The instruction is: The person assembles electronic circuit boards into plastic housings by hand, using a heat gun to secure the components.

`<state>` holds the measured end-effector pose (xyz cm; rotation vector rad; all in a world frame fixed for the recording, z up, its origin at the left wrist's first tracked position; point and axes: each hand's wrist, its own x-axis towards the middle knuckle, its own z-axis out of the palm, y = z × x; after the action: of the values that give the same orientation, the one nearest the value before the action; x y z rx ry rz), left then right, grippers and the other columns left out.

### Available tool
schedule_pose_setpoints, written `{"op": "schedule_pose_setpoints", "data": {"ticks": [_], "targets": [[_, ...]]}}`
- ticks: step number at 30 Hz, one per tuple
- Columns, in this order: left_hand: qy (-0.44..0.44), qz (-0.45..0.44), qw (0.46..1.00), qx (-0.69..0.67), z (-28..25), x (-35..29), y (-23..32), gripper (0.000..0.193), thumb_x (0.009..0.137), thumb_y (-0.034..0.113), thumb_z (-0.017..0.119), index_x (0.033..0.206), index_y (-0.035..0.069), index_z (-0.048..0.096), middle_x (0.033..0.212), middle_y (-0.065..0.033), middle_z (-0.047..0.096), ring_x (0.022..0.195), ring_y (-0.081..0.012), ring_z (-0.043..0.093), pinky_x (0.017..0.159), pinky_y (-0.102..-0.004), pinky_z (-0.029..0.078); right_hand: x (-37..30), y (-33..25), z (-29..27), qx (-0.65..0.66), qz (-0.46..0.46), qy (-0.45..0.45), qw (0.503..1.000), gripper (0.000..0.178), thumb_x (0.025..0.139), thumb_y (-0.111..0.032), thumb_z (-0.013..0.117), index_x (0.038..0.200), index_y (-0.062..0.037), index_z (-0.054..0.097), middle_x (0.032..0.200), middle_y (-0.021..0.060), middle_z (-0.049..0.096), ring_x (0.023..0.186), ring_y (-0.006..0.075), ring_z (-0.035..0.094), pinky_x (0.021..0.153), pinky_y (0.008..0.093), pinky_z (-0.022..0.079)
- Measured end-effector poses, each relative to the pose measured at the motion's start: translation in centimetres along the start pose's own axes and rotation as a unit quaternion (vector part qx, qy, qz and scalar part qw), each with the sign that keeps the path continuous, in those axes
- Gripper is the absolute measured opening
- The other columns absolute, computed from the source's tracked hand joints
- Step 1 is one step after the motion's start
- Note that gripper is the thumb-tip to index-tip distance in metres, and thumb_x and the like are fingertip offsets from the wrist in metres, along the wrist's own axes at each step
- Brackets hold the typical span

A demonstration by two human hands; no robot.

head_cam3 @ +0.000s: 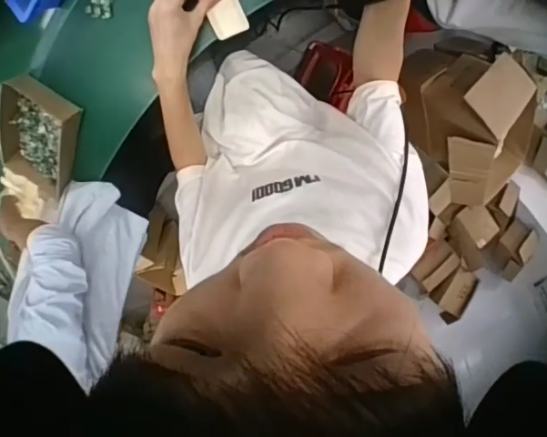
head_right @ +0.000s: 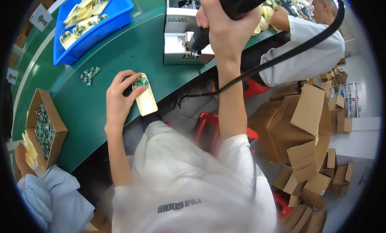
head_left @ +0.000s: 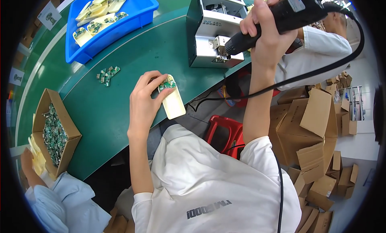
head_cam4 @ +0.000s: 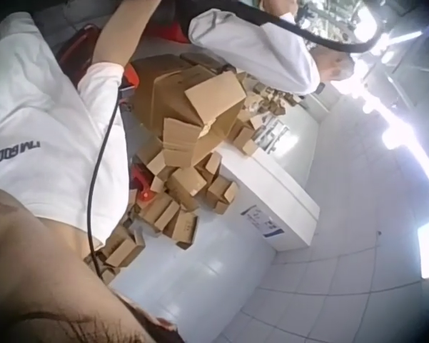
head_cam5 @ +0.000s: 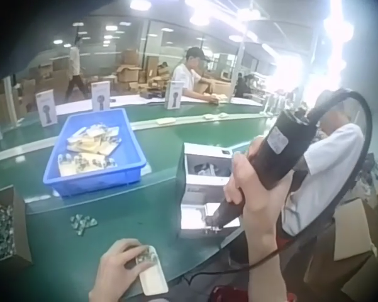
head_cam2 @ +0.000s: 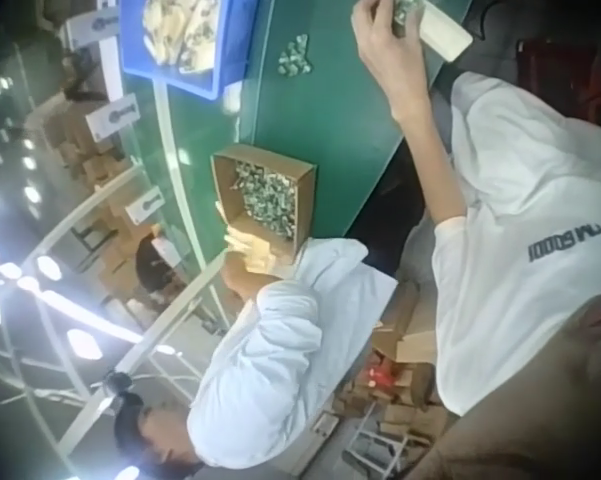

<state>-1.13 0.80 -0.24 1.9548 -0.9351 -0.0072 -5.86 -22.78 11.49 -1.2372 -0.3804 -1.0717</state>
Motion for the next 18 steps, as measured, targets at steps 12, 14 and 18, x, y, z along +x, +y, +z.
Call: {"op": "schedule_pose_setpoints", "data": {"ticks": [12, 14, 18], "targets": [[0.007, 0.018, 1.000, 0.011, 0.1, 0.1, -0.1, 0.030, 0.072, 0.015, 0.079, 0.097, 0.003, 0.070, 0.099, -0.0052, 0.063, 0.088, -0.0248, 0.062, 0.074, -0.0361, 0.051, -4.4, -2.5, 2.8, -0.071, 0.119, 0.063, 0.988, 0.019, 0.084, 0.000, 0.064, 0.099, -0.0033, 0.053, 0.073, 0.0052, 0.057, 0.045, 0.0090, 0.046, 0.045, 0.0257, 0.039], [0.003, 0.016, 1.000, 0.013, 0.0, -0.2, -0.2, 0.030, 0.072, 0.014, 0.079, 0.097, 0.003, 0.069, 0.098, -0.0052, 0.063, 0.088, -0.0249, 0.062, 0.074, -0.0362, 0.051, -4.7, -2.6, 5.0, -0.090, 0.116, 0.013, 0.989, 0.023, 0.086, -0.001, 0.058, 0.106, -0.0052, 0.047, 0.080, 0.0087, 0.056, 0.045, 0.0094, 0.043, 0.045, 0.0273, 0.040], [-0.002, 0.014, 1.000, 0.018, -0.1, 0.0, -0.3, 0.029, 0.072, 0.014, 0.079, 0.098, 0.003, 0.069, 0.098, -0.0052, 0.063, 0.088, -0.0252, 0.062, 0.074, -0.0364, 0.051, -5.4, -0.8, 8.4, -0.035, 0.112, 0.010, 0.993, 0.025, 0.085, 0.002, 0.060, 0.106, -0.0055, 0.047, 0.084, 0.0089, 0.057, 0.046, 0.0087, 0.043, 0.045, 0.0263, 0.040]]}}
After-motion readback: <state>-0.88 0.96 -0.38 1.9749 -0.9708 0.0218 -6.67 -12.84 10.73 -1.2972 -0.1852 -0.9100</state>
